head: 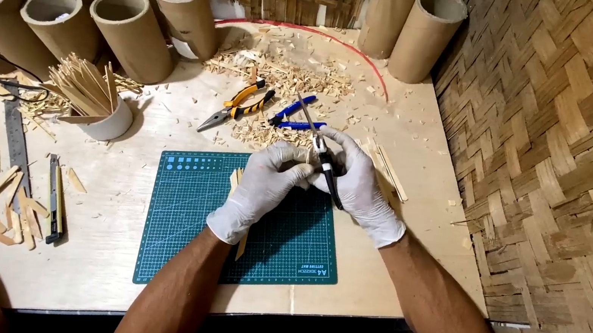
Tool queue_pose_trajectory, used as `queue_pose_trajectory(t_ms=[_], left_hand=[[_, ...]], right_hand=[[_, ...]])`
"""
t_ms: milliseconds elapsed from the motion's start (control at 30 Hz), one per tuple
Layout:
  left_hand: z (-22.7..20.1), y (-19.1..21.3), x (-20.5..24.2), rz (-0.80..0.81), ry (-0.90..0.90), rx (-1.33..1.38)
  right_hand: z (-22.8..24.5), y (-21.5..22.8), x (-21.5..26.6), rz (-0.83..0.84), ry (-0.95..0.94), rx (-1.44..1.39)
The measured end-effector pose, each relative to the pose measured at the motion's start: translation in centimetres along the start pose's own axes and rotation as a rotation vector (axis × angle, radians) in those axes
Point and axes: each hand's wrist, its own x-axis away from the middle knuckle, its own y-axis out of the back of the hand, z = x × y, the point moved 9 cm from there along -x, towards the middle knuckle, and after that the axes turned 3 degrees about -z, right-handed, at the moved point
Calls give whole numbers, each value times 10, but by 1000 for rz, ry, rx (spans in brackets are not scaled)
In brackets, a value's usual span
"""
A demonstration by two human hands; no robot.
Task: Two people are handcrafting items by cutting wooden sticks to size and gluing them onto cardboard tubes.
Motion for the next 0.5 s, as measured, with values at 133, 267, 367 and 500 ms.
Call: queue_pose_trajectory(t_ms=[133,267,367,500], left_hand=[[-5,0,1,-8,1,-96],[5,5,-4,-40,-19,-197],[-3,8,0,-67,-16,-202],[-20,6,4,-82,-95,-270]], right_hand=[[2,-2,-1,0,5,30],[16,-9,6,-2,-13,39],[13,-10,6,-2,-25,44],[3,-7,3,10,-59,-14]])
